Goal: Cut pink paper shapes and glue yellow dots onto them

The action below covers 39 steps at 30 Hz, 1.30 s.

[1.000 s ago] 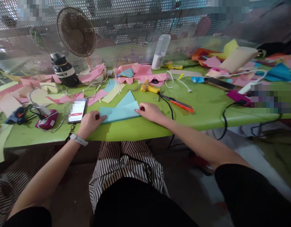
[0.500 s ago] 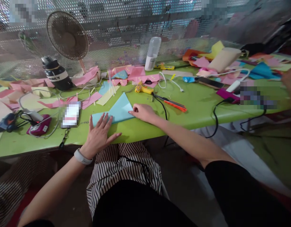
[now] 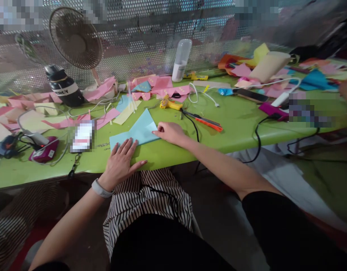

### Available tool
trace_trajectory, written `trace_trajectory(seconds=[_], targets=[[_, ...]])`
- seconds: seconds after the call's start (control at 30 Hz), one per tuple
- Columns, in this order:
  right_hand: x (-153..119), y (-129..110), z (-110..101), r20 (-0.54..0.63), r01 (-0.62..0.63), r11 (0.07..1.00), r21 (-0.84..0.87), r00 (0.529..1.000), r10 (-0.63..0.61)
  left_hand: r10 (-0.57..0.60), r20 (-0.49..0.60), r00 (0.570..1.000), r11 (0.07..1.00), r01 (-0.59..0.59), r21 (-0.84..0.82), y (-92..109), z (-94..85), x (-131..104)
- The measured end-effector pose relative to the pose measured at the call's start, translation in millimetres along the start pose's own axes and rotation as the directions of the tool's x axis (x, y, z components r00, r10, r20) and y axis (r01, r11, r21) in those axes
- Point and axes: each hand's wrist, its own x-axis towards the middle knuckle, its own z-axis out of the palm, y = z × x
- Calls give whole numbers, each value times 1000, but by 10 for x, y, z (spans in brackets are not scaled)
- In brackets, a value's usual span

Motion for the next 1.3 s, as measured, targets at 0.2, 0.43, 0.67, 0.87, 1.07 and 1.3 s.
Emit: trace_trajectory(seconds=[0.2,0.43,0.67,0.87,1.07,1.3], targets=[[27,1,-47,34,2,999,33,999,-3,6,7,1000,1000,-6,22,-1,-5,5],[38,44,-93,50,18,993,114,998,-24,13,-16,1000,1000,-12,23,-15,16,1],[-2,61,-60,20,15,994,105,1000,-17,20,-40,999,1000,-19,21,-21,32,-4],[-77,32,-25,-13,-6,1000,22,1000,6,1,-19,1000,1000,-1,12,-14,24,-5],[-51,34,-68,13,-8,999,48,1000,7,-20,-47,999,1000,21,15,10,41,11],[-40,35,-56,16,-13,999,37,1000,13,-29,-147,989,999,27,-18,215,65,123]])
